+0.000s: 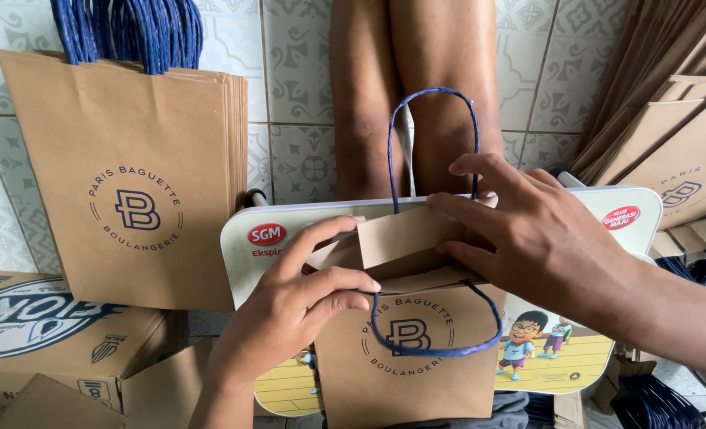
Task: The person sits on the floor and assembles brown paper bags by inserting blue twisted handles through the top slots. They use a small rectangular cardboard piece to reinforce the handle attachment points and apply glue from a small white bowl using a brush to secure the handles in place.
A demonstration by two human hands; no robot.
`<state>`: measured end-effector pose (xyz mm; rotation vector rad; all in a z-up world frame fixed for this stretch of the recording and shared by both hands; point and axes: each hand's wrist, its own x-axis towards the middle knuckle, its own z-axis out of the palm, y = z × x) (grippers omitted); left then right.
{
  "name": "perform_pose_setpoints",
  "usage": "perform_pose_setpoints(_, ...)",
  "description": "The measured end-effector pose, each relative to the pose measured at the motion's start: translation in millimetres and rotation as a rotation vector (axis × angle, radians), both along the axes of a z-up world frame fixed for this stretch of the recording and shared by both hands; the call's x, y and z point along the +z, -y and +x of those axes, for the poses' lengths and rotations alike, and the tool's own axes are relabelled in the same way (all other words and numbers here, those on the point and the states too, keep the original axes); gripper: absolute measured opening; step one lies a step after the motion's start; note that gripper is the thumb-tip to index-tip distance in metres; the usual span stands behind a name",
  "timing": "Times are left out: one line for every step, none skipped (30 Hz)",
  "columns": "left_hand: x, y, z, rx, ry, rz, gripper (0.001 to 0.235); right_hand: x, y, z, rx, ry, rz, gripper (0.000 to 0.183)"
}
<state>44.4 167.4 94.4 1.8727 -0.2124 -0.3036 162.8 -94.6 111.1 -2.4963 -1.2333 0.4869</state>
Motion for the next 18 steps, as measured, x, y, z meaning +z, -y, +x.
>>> perform_pose_setpoints(-0.4, 0.5, 0.3, 0.003, -0.002, 0.000, 0.010, -1.7, 0.2, -0.2, 0.003, -0.002, 0.000, 0.047)
perform_pose_setpoints(-0.8, 0.9, 0.6, 0.010, 0.029, 0.010, 0.013, -3.4, 0.4, -0.5, 0.027, 0.040, -0.042, 0.045)
perform_pose_setpoints(-1.4, 1.4, 1.2, 0.016, 0.060, 0.019, 0.016, -5.1, 0.7, -0.9, 0.050, 0.082, -0.085, 0.044)
perform_pose_setpoints(-1.0, 0.9, 2.1, 0.018, 0.059, 0.019, 0.016, -4.6, -0.9, -0.8, 0.052, 0.081, -0.085, 0.044)
perform_pose_setpoints(-0.6, 0.6, 3.3, 0.016, 0.068, 0.020, 0.014, -4.1, -2.3, -0.5, 0.075, 0.113, -0.104, 0.041)
perform_pose_setpoints(-0.3, 0.3, 4.5, 0.013, 0.077, 0.022, 0.013, -3.6, -3.7, -0.2, 0.097, 0.145, -0.123, 0.038)
perform_pose_setpoints(-2.0, 0.1, 4.0, 0.015, 0.075, 0.021, 0.013, -2.6, -4.2, -0.3, 0.099, 0.143, -0.124, 0.038)
perform_pose_setpoints(-3.7, -0.2, 3.5, 0.015, 0.085, 0.039, 0.011, -1.6, -4.6, -0.5, 0.125, 0.161, -0.116, 0.042)
perform_pose_setpoints(-5.6, -0.4, 3.4, 0.013, 0.097, 0.056, 0.011, -0.5, -5.0, -0.4, 0.151, 0.180, -0.108, 0.046)
perform_pose_setpoints(-6.1, -1.2, 3.9, 0.014, 0.096, 0.055, 0.011, 3.0, -7.0, -0.3, 0.152, 0.179, -0.108, 0.046)
perform_pose_setpoints(-6.5, -1.8, 4.0, 0.019, 0.117, 0.071, 0.012, 6.4, -9.2, -0.2, 0.174, 0.159, -0.056, 0.036)
perform_pose_setpoints(-6.9, -2.4, 3.9, 0.023, 0.137, 0.086, 0.014, 9.9, -11.3, -0.2, 0.196, 0.138, -0.003, 0.026)
perform_pose_setpoints(-7.4, -2.5, 3.9, 0.025, 0.135, 0.086, 0.014, 7.5, -6.7, 0.5, 0.198, 0.136, -0.003, 0.026)
perform_pose_setpoints(-7.8, -2.4, 3.8, 0.028, 0.143, 0.086, 0.014, 5.1, -2.1, 1.2, 0.255, 0.124, -0.039, 0.034)
perform_pose_setpoints(-8.2, -2.5, 3.9, 0.031, 0.151, 0.085, 0.016, 2.9, 2.5, 1.8, 0.312, 0.112, -0.075, 0.047)
perform_pose_setpoints(-8.6, -1.6, 3.3, 0.032, 0.150, 0.085, 0.016, 3.4, 0.6, 4.5, 0.313, 0.111, -0.075, 0.047)
perform_pose_setpoints(-9.2, -0.7, 3.0, 0.047, 0.179, 0.124, 0.018, 4.0, -1.3, 7.7, 0.337, 0.113, -0.049, 0.041)
perform_pose_setpoints(-9.7, 0.3, 2.8, 0.063, 0.208, 0.163, 0.022, 4.7, -3.1, 10.8, 0.361, 0.114, -0.022, 0.037)
